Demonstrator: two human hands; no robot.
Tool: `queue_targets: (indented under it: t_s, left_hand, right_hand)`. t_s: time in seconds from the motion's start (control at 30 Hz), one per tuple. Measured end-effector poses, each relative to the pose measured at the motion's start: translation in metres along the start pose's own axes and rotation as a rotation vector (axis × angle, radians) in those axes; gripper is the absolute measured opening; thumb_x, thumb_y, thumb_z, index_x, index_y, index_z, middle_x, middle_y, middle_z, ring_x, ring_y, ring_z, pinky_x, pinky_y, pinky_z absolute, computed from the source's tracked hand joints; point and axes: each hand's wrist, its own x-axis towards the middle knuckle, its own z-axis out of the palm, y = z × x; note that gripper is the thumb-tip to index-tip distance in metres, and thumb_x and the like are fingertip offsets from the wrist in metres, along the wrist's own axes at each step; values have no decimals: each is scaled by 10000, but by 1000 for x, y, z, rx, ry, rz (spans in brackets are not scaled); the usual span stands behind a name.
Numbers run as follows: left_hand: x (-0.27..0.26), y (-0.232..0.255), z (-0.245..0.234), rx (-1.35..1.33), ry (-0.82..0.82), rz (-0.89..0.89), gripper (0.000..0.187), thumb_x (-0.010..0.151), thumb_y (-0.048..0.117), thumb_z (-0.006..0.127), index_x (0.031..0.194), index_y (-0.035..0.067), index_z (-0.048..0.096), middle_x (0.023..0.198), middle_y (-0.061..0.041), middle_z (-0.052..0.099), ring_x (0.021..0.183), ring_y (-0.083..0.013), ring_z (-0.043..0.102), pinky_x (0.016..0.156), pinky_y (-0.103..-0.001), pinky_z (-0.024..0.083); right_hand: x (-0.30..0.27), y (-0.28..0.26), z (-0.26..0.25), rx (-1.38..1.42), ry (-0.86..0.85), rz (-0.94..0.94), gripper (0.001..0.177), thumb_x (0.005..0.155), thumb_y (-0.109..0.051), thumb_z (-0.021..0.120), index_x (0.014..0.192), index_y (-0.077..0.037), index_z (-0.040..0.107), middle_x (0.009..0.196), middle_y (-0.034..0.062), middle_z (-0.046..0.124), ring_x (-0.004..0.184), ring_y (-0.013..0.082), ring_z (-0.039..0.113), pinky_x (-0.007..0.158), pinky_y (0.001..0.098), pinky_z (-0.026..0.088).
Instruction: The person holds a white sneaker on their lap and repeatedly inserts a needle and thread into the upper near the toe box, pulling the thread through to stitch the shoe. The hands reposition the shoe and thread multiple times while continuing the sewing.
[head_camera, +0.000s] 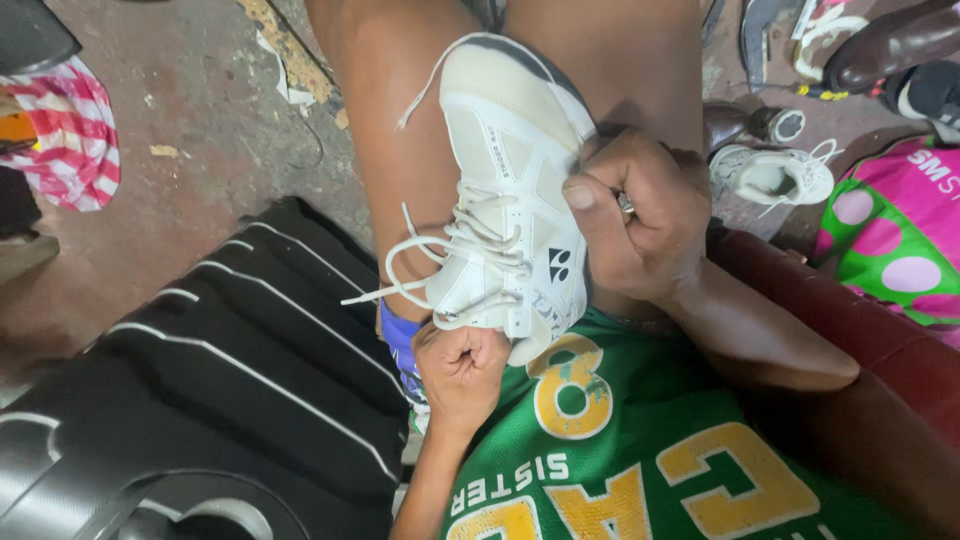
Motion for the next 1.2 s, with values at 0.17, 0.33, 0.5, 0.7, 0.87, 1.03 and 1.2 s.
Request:
queue_targets:
  t_s: [0.17, 0.33, 0.5, 0.7, 0.87, 1.03, 1.2]
  left_hand:
    - [8, 0, 0, -91, -8, -119, 164, 892, -8, 660, 750, -11, 578, 592, -19, 472, 591, -107, 412, 575, -290, 382]
    - [9, -6, 3, -58, -19, -1, 109, 863, -4, 658, 767, 3, 606, 601, -5, 511, 583, -67, 471, 587, -276, 413]
    - [6, -14, -3, -164, -131, -87, 31, 915, -13, 650, 930, 7, 632, 800, -27, 605, 737, -97, 546, 704, -269, 473]
    - [1, -16, -19, -639, -447, -346, 709, 801, 40, 650, 1481, -47, 472, 1447, -138, 557, 1375, -250, 519, 1152, -364, 409]
    - [12, -37, 8, -1208, -311, -338, 825, 796, 76, 713, 1540, -45, 379, 1486, -178, 517, 1430, -335, 492, 1243, -484, 390]
    - [25, -37, 15, -1189, -226, -328, 832, 815, 68, 702, 1553, -88, 353, 1476, -214, 511, 1394, -360, 493, 1229, -496, 373]
    - [34, -28, 17, -1229, -261, -376, 878, 799, 109, 715, 1572, -80, 342, 1510, -214, 508, 1425, -376, 488, 1241, -496, 358]
  right_hand:
    - [12, 1, -7, 698, 59, 295, 194, 1125, -187, 556, 986, -70, 487, 673, 2, 509, 486, 35, 415, 461, 183, 361]
    - [21, 1, -9, 646, 31, 238, 267, 1196, -166, 502, 954, -66, 447, 685, 22, 467, 511, 51, 374, 493, 202, 350]
    - [27, 5, -10, 707, 39, 233, 240, 1186, -149, 500, 970, -54, 452, 647, 24, 450, 487, 64, 408, 452, 208, 349]
    - [1, 26, -47, 879, 89, 348, 243, 1154, -162, 523, 944, -42, 506, 796, 129, 612, 567, 149, 522, 432, 232, 368]
    - [-58, 123, -151, 722, 198, 401, 293, 1152, -307, 450, 1055, -57, 569, 920, 132, 652, 591, 134, 559, 486, 216, 396]
    - [-108, 214, -201, 466, 141, 433, 433, 1166, -415, 369, 1159, -64, 622, 1017, 112, 669, 655, 115, 589, 570, 203, 437]
    - [-96, 110, -150, -118, -88, 193, 190, 1051, -105, 555, 1165, -29, 686, 1009, 84, 712, 769, 140, 666, 679, 245, 520]
